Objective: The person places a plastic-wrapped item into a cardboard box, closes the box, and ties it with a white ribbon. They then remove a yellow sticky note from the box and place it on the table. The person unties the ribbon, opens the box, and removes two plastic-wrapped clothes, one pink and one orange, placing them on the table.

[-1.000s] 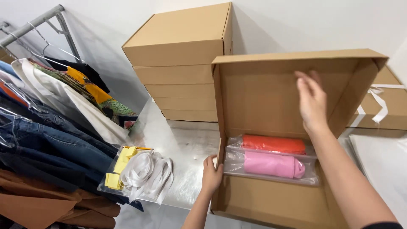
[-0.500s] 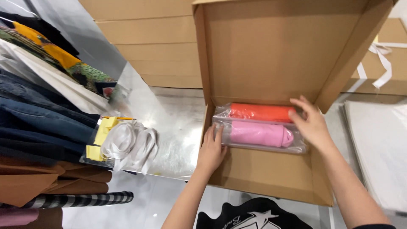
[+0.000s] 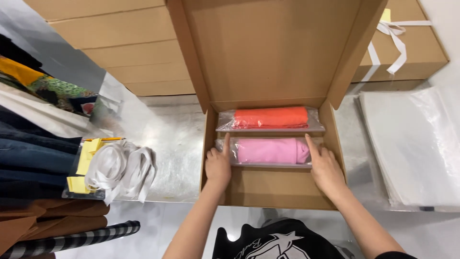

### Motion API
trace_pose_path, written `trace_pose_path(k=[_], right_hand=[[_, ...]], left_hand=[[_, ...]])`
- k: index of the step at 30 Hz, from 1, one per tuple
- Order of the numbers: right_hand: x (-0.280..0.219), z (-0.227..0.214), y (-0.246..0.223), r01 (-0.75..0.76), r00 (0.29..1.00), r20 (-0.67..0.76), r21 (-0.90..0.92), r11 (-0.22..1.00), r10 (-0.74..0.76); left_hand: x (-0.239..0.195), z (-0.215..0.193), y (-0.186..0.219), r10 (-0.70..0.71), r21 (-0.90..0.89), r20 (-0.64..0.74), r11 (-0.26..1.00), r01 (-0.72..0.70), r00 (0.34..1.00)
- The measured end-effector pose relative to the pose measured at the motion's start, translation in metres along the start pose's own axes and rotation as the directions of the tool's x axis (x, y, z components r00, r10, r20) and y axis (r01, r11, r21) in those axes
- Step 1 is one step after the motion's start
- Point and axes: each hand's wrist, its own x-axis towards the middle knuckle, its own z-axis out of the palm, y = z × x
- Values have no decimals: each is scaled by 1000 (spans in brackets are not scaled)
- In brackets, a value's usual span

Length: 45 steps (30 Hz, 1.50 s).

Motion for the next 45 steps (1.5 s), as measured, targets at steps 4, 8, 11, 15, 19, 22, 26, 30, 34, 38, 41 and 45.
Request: trace_pose_path(k=[4, 8, 11, 15, 19, 22, 26, 30, 34, 38, 41, 45], right_hand=[[13, -6, 24, 36, 997, -75, 57, 998, -31], [18, -50, 20, -109, 988, -71, 301, 948, 136], [16, -83, 18, -241, 965, 53, 569, 786, 257], [25, -64, 40, -201, 961, -11, 656, 727, 276], [4, -119, -2, -315, 909, 99, 800, 510, 405], [-11, -132, -16, -293, 900, 120, 879, 377, 419], [-33, -94, -5, -272, 869, 144, 938, 213, 474], [-78, -82, -14, -235, 835, 222, 971, -38, 504], [-134, -80, -54, -203, 805, 182, 979, -25, 565], [-193, -51, -86, -89, 755, 161, 986, -144, 636], [-243, -47, -121, -52, 725, 157, 983, -175, 670], [-304, -33, -150, -79, 671, 214, 973, -219, 710]], left_hand=[[16, -56, -17, 42, -40, 158, 999, -36, 986], [29, -94, -39, -38, -346, 110, 935, 74, 993], [30, -129, -47, -152, -681, 187, 691, 240, 970], [35, -132, -52, -258, -844, 210, 438, 308, 943], [31, -155, -48, -269, -892, 266, 295, 342, 926], [27, -154, -50, -231, -915, 256, 255, 313, 939], [10, -151, -54, -231, -902, 222, 320, 289, 948], [-23, -166, -57, -230, -901, 254, 298, 316, 940], [-67, -172, -61, -178, -929, 194, 282, 239, 965], [-113, -176, -73, -112, -912, 257, 301, 279, 960], [-151, -178, -86, -77, -903, 327, 269, 335, 942], [-205, -168, -103, -49, -907, 368, 204, 370, 929]])
